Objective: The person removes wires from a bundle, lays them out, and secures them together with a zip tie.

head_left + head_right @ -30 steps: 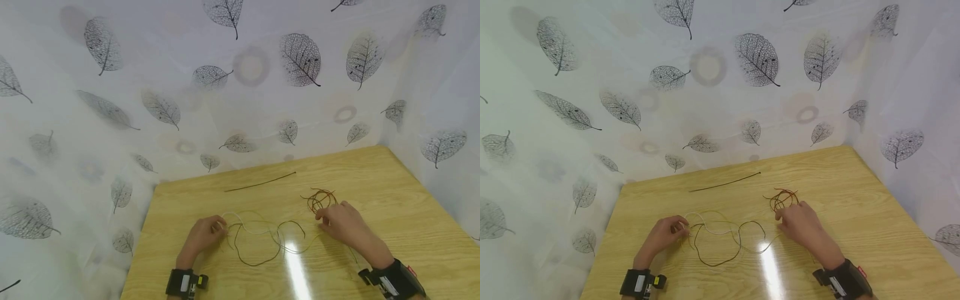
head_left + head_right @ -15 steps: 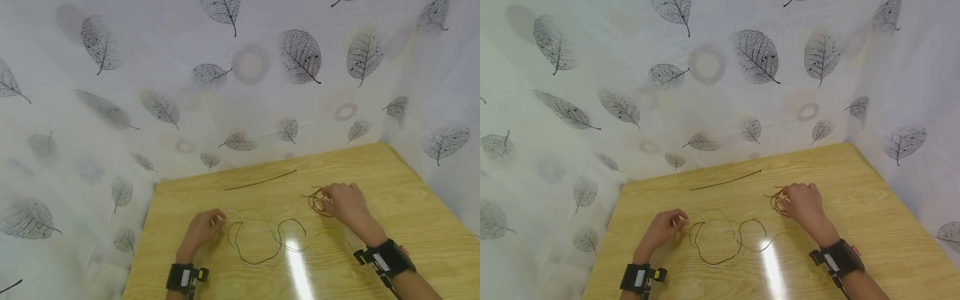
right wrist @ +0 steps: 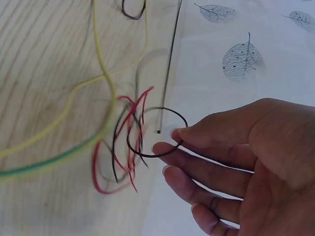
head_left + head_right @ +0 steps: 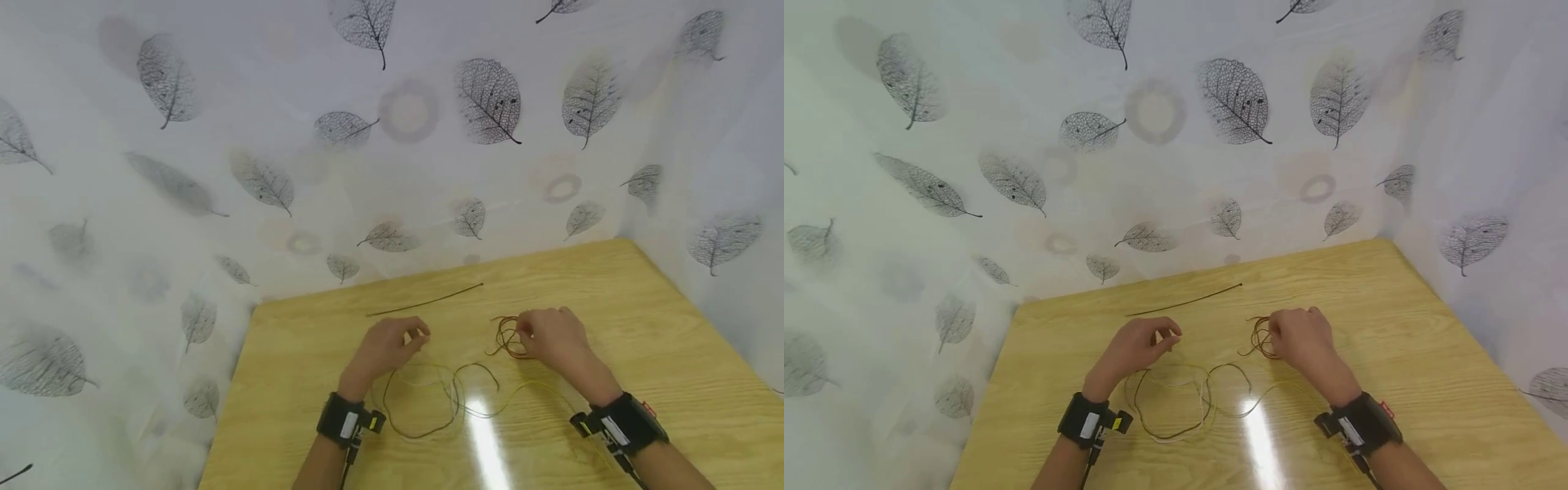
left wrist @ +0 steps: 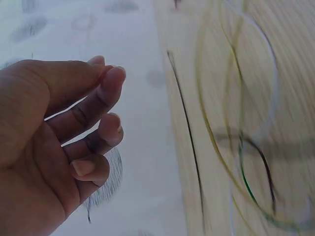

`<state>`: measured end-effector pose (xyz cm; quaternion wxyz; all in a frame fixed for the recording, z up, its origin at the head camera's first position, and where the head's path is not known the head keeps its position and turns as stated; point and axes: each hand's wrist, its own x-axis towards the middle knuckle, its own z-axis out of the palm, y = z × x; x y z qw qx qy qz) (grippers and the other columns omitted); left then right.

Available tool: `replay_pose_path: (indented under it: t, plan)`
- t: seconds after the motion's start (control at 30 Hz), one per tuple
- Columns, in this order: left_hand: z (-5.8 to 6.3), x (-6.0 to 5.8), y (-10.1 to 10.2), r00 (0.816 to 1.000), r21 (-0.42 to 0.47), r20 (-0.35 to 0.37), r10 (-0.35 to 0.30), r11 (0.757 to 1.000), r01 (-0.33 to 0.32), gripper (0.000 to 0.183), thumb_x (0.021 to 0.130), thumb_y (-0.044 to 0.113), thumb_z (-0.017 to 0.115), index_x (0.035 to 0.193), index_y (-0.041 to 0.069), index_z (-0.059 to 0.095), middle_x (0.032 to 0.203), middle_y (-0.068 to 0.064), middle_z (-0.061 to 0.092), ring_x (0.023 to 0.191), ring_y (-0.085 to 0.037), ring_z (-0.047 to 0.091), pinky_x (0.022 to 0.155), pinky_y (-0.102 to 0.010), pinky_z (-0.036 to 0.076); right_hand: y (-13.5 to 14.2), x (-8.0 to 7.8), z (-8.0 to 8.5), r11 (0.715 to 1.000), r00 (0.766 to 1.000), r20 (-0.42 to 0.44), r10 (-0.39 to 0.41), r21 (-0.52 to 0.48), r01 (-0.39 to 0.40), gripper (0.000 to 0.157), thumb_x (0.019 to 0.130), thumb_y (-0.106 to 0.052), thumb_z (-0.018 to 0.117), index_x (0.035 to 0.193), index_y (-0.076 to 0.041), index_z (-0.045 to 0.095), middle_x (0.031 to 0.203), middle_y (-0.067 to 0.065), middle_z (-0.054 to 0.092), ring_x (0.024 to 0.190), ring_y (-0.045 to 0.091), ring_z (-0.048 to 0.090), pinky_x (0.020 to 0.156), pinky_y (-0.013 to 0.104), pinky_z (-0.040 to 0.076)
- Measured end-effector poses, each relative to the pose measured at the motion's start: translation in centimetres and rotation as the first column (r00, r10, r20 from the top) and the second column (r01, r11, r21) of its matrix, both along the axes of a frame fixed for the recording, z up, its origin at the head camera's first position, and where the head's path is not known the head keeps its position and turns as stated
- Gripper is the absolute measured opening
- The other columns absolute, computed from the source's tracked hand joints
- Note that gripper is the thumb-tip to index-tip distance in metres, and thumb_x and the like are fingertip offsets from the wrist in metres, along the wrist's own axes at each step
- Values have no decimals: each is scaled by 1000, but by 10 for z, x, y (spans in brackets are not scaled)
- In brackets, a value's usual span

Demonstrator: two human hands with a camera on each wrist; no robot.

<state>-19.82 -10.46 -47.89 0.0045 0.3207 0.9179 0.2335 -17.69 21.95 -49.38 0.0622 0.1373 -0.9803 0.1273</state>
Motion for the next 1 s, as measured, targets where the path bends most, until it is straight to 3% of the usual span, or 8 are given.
replay_pose_path:
  t: [0.13,0.27,0.53,0.7,0.8,1.0]
  plan:
    - [7,-3,34,996,-59,-39,-83,995,81,17,97,29,62,110,22,70,93,14,70,62,-1,56,57,-18,48,-7,1,11,1000,989,-149,20,-19,-23,6,80,-14,74,86,-13,77,67,-4,71,55,15,57,61,37,40]
    - [9,-10,63,984,-136,-87,-154,981,142,20,97,27,62,115,22,68,100,13,69,84,-5,64,71,-20,53,-10,0,20,999,960,-279,36,-28,-45,6,78,-12,74,81,-16,78,64,-5,70,53,17,53,62,39,41]
    - [20,-23,104,976,-222,-76,-202,958,181,35,99,27,59,134,20,57,126,4,59,107,-8,59,84,-23,53,-16,-1,37,995,891,-449,65,-38,-92,7,75,-9,75,78,-15,77,63,-1,70,55,19,51,66,41,43]
    - [23,-37,123,969,-136,-112,-220,969,205,22,101,25,57,119,17,66,110,6,62,91,-3,59,75,-17,51,-17,-4,46,992,856,-513,66,-58,-111,5,76,-10,76,80,-13,78,66,2,72,58,21,56,69,42,46]
    - [22,-45,127,968,-97,-148,-201,977,188,16,99,24,59,109,16,70,97,8,65,78,-1,57,66,-16,49,-14,-6,50,993,851,-523,47,-68,-97,6,75,-10,77,81,-13,78,68,3,73,59,23,58,71,44,47]
    - [23,-59,126,972,-106,-178,-151,985,133,14,99,28,59,104,21,70,93,11,69,74,0,59,63,-17,49,1,-6,52,996,846,-533,-3,-80,-47,9,72,-11,82,81,-12,79,70,4,75,59,25,59,72,46,48]
